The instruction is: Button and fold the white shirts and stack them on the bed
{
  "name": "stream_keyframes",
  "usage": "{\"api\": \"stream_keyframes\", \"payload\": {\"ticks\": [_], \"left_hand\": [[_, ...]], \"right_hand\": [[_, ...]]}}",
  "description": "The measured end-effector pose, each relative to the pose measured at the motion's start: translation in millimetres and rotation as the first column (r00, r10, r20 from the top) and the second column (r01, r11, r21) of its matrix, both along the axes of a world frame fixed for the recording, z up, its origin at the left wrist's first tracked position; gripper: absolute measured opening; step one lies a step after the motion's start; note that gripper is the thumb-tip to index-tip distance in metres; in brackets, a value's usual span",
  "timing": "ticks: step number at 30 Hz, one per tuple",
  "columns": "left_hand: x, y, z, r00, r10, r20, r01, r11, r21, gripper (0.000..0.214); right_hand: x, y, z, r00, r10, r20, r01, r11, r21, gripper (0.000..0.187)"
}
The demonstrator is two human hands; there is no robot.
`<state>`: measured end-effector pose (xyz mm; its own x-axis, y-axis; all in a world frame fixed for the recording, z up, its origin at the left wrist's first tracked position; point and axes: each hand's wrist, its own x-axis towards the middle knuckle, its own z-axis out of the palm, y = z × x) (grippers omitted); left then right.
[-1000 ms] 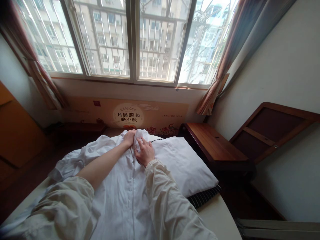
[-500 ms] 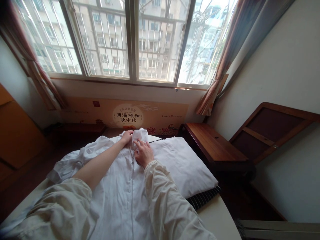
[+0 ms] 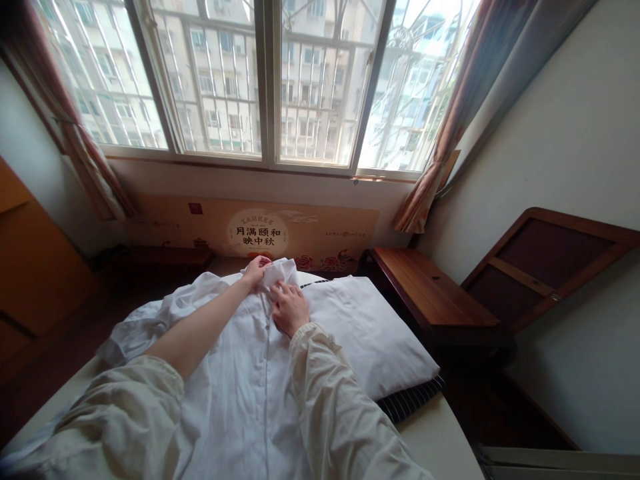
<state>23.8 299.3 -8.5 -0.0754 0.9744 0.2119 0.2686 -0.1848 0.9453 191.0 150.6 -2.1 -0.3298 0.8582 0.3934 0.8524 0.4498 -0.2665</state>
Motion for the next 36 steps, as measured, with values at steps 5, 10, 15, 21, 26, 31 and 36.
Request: {"api": "stream_keyframes", "payload": {"ticks": [5,10,15,21,26,31,36], "left_hand": [[-2.9,-8.3,2.0,0.988,-0.081,-0.129,0.081,0.997,-0.01,0.021],[-0.5,-13.5,11.1,0.938,-0.113,-0.327,0.107,0.994,-0.038,0.03],[9.8,-21.6,17.4,0.873,0.003,-0.488,-0.009,1.0,-0.01,0.014],[17.9,-22.6,18.8,0.842,0.116,-0.527,-0.107,0.993,0.048,0.012],[7.0,-8.6,27.1,0.861,0.168,-0.481,-0.188,0.982,0.007,0.017],[-1.5,-6.0,36.7,0.855,0.158,-0.494,-0.19,0.982,-0.015,0.021],[0.3,-10.0,47.9,0.844,0.113,-0.524,-0.118,0.993,0.025,0.018]], "right_hand": [[-0.5,0.9,-1.3,1.0,-0.001,-0.009,0.001,1.0,-0.014,0.049],[-1.7,-1.0,2.2,1.0,-0.005,0.005,0.005,1.0,-0.016,0.042],[-1.8,-2.9,4.5,1.0,-0.015,0.021,0.016,0.999,-0.033,0.044],[-2.0,-3.7,5.4,1.0,-0.014,0.027,0.014,0.999,-0.029,0.043],[-2.5,-4.0,3.9,1.0,-0.028,0.011,0.028,0.998,-0.054,0.054],[-1.0,-1.6,4.7,0.999,-0.046,-0.022,0.044,0.997,-0.067,0.076],[-4.0,18.7,16.2,1.0,-0.004,0.024,0.007,0.992,-0.123,0.064]]}}
